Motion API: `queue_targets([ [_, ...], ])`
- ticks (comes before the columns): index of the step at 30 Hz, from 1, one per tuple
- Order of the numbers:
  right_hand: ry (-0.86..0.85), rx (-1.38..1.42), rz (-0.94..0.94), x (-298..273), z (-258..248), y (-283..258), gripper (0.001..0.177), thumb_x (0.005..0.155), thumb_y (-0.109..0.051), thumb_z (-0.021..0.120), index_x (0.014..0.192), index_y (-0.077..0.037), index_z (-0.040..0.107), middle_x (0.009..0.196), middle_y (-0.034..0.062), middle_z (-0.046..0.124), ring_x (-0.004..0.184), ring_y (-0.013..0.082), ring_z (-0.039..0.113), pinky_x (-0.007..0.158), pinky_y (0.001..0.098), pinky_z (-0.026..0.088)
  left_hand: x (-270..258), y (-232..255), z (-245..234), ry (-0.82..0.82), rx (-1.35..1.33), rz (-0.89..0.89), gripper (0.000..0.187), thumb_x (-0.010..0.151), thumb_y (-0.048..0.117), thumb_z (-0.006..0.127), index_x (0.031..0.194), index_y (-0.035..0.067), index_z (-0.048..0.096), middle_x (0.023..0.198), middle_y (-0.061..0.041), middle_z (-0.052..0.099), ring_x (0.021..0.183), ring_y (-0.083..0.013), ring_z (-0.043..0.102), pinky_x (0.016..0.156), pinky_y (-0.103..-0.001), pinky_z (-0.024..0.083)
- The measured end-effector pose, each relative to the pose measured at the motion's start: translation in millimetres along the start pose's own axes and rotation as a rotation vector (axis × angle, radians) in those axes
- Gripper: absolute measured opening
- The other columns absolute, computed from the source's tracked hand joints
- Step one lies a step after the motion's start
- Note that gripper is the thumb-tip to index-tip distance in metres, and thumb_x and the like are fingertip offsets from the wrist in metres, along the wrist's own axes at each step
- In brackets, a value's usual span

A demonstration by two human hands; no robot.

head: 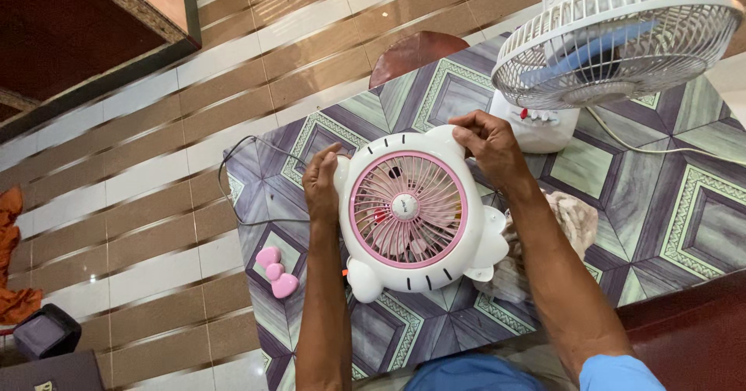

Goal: The person assembles a small white electric fan on a patterned table. They use a yellow-handled screwdriver to tighten screws on the fan housing, then attach the front grille and align the components. The fan is fully assembled by the end of the clip.

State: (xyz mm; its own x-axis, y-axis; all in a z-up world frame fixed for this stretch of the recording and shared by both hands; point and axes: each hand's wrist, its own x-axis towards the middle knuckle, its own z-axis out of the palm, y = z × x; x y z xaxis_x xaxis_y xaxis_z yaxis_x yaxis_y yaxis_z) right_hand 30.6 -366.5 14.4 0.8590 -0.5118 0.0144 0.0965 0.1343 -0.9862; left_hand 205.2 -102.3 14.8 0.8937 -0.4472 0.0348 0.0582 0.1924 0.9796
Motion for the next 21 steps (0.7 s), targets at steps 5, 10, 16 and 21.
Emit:
queue_targets([
  [5,0.009,-0.014,0.009,-3,3,2,0.028,0.104,-0.013,0.058,0.125,0.002,0.069,0.094,0.0015,0.072,0.077,0.0038,0.061,0.069,0.0207,0.053,-2,11,6,0.014,0.299,0.005,0.025,0.099,0.024,0.059,0.102,0.002,0.072,0.083,-0.002,0.067,0.069,-0.0087,0.058,0.063,-0.024,0.049],
  [10,0.023,-0.058,0.022,-3,6,3,0.032,0.108,-0.019,0.059,0.131,0.0,0.068,0.087,-0.0001,0.066,0.073,0.0035,0.055,0.064,0.0203,0.048,-1,13,2,-0.028,0.426,0.087,0.02,0.096,0.018,0.061,0.092,0.002,0.072,0.081,0.0,0.063,0.072,-0.0076,0.055,0.065,-0.024,0.047],
  [16,-0.06,0.09,0.081,-16,9,8,0.051,0.111,-0.02,0.055,0.16,-0.007,0.05,0.091,-0.0008,0.052,0.076,0.0056,0.047,0.067,0.0202,0.044,11,-11,-17,0.043,0.092,-0.079,0.015,0.092,0.012,0.061,0.089,0.002,0.072,0.077,-0.001,0.067,0.062,-0.0088,0.057,0.056,-0.024,0.047],
  [21,-0.086,0.427,0.08,-45,7,18,0.055,0.098,-0.014,0.058,0.15,-0.001,0.048,0.134,0.0109,0.067,0.115,0.0166,0.067,0.099,0.0301,0.055,24,-38,-36,0.099,0.138,-0.127,0.017,0.094,0.012,0.061,0.086,0.001,0.071,0.073,-0.003,0.065,0.058,-0.0102,0.055,0.052,-0.026,0.046],
])
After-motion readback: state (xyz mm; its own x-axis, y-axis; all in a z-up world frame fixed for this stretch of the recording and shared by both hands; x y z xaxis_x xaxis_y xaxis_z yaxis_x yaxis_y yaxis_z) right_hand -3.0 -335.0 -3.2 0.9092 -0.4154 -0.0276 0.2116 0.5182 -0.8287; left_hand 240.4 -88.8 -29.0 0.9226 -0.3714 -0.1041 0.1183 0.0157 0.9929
